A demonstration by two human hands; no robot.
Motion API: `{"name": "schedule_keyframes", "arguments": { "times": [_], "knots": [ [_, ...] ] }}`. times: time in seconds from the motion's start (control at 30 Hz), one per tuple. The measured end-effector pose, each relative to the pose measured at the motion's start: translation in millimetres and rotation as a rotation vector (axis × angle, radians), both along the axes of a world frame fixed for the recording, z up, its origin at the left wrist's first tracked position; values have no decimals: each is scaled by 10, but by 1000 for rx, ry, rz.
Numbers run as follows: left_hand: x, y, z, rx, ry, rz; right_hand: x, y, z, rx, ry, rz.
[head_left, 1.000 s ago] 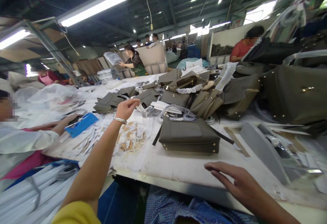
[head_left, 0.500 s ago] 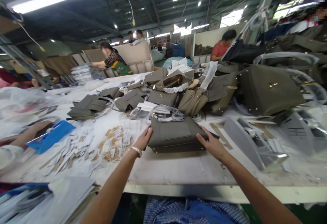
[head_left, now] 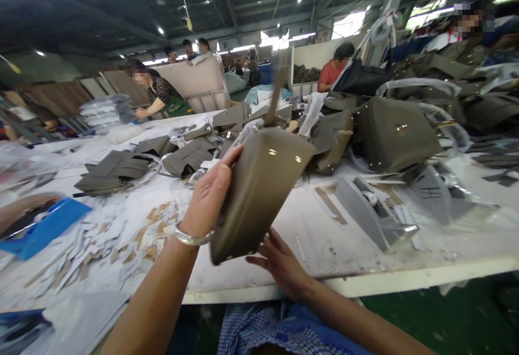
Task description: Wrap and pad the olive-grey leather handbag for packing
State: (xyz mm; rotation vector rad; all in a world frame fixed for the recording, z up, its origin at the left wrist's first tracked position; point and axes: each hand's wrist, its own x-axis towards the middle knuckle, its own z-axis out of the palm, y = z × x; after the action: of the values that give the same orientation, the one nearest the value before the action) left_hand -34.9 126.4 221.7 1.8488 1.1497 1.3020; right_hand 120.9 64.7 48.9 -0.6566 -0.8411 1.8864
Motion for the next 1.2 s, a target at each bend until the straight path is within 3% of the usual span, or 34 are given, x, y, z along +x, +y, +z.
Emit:
{"name": "schedule_keyframes", "arguments": {
  "times": [0.07,0.13,0.2,0.23,0.33,0.43,0.6,0.7,0.8,0.9,1.0,1.1,1.2],
  "knots": [
    [190,-56,-83,35,301,-143,-51,-132,-81,81,-193,174],
    [257,-117,-353,-11,585,-291,88,-256,-106,213,-430,384],
    [185,-215,-682,-72,806,-309,356,-370,-46,448,-608,524],
    [108,-285,-831,-96,876,-271,509,-412,10,585,-679,525],
    [-169,-551,-1137,-81,976,-138,906,-405,187,909,-911,270],
    [-346,-776,-1295,-10,1044,11,1084,-156,233,1176,-1164,-47],
    [-362,-835,-1469,54,1114,135,1081,225,29,1279,-1403,-135],
    [-312,-820,-1483,67,1134,110,1187,121,8,1280,-1464,-223],
    [-251,-828,-1449,79,1153,85,1308,-62,175,1336,-1543,-261],
    [-206,-815,-1421,89,1160,66,1228,-49,400,1448,-1612,-165],
    [-202,-792,-1422,87,1150,69,967,177,469,1543,-1607,-26],
    [-227,-800,-1468,91,1120,81,750,401,315,1574,-1584,111],
    [-242,-828,-1581,85,1091,77,703,468,26,1577,-1613,161]
  ]
}}
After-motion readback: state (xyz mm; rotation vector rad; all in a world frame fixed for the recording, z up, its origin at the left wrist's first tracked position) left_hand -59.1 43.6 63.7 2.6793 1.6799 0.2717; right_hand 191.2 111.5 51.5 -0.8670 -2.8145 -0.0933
